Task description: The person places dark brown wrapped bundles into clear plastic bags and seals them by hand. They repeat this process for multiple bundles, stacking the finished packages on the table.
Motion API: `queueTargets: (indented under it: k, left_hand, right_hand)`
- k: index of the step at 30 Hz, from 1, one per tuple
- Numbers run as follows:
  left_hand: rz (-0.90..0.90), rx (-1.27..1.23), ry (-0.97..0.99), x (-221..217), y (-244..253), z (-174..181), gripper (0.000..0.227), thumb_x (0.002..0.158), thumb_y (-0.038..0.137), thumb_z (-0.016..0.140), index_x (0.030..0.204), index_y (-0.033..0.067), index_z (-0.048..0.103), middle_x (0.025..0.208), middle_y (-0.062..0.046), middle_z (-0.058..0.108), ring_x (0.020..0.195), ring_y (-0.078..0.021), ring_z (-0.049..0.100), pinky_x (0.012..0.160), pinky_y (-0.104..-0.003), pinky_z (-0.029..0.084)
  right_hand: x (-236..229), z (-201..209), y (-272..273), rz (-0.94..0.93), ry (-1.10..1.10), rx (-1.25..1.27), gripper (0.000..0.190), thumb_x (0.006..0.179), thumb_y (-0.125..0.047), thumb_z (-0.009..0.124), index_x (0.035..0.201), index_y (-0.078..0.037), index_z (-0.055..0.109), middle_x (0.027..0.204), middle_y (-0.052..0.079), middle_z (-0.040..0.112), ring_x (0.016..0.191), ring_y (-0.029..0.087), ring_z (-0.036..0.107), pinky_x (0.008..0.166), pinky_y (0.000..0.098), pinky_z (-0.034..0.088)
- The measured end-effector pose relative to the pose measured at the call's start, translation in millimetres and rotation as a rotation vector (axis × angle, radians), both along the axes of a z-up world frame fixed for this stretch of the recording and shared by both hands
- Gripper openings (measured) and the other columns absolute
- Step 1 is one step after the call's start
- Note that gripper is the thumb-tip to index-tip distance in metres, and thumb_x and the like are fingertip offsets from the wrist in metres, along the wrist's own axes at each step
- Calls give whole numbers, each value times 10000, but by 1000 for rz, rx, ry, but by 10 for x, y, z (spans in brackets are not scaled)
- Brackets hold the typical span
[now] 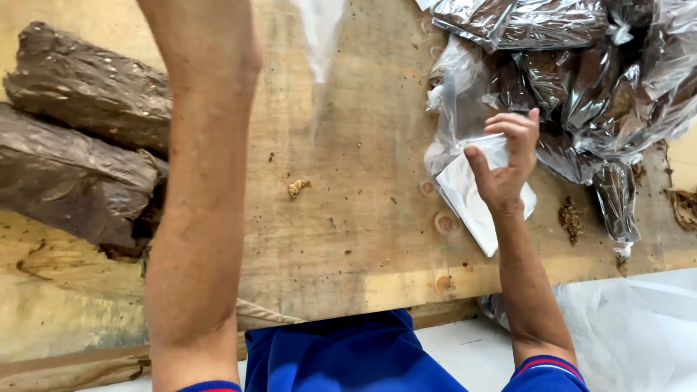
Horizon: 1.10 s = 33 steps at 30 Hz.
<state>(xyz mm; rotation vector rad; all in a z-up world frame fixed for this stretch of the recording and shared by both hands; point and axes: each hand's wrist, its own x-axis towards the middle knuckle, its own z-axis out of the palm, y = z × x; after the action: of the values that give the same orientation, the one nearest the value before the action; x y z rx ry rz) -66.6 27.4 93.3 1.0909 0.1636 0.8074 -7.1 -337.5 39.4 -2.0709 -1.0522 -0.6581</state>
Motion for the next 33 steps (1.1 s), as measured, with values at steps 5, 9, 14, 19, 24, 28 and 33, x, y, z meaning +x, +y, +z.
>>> queueTargets:
  k: [5, 9, 14, 19, 24, 28, 33]
  left_hand:
    - [-51, -51, -99, -336, -111, 646, 212, 874, 221, 759, 969, 39, 708, 779, -122, 776, 646, -209, 791, 556, -305, 712]
    - [-85, -77, -195, -471, -158, 1029, 246, 842, 260, 779, 935, 40, 718, 740, -126, 775, 614, -225, 796, 562, -334, 730]
    - [-96, -180, -330, -461, -113, 1118, 97, 784, 49, 758, 724, 48, 681, 593, -107, 672, 502, -184, 652, 503, -307, 593]
    - [-76, -273, -335, -344, -26, 1015, 185, 696, -89, 667, 615, 59, 589, 481, -78, 541, 415, -191, 571, 458, -325, 510]
    - [-326, 266, -34, -366, -258, 961, 312, 824, 350, 807, 867, 101, 626, 724, -9, 678, 449, -105, 682, 319, -205, 577]
    - [-591, 260, -92, -359, -493, 844, 348, 861, 302, 852, 1028, 160, 582, 634, 90, 516, 504, -17, 462, 455, -176, 391]
    - [-279, 138, -94, -250, -405, 792, 206, 958, 171, 792, 811, 156, 649, 688, 51, 628, 536, -65, 495, 429, -170, 400]
  right_hand:
    - [-463, 142, 1020, 176, 112, 67, 605, 860, -355, 928, 1249, -29, 597, 1235, 165, 633, 1250, 366, 586, 1232, 499, 305]
    - [-881, 118, 1652, 242, 434, -171, 1119, 806, -599, 786, 1606, -64, 216, 1663, 189, 348, 1568, 326, 344, 1345, 507, 270]
    - [-844, 91, 1928, 256, 811, 307, 384, 899, -229, 808, 1221, -93, 649, 1277, 98, 689, 1198, 172, 657, 1026, 296, 541]
    - [-757, 277, 1709, 295, 904, 401, 23, 997, -132, 705, 1001, -116, 689, 1165, 105, 747, 1134, 169, 699, 1030, 300, 559]
    - [-534, 341, 1421, 633, 710, 445, 1043, 908, -338, 832, 1700, -180, 171, 1676, 59, 410, 1528, 492, 513, 1301, 558, 456]
    - [-561, 606, 1519, 328, 766, 707, 468, 877, -88, 880, 1271, -115, 629, 1184, 41, 726, 1112, 170, 687, 1011, 354, 588]
    - [-270, 691, 1088, 115, 766, 779, 77, 938, -145, 787, 978, -98, 741, 939, 72, 776, 834, 229, 774, 842, 400, 667]
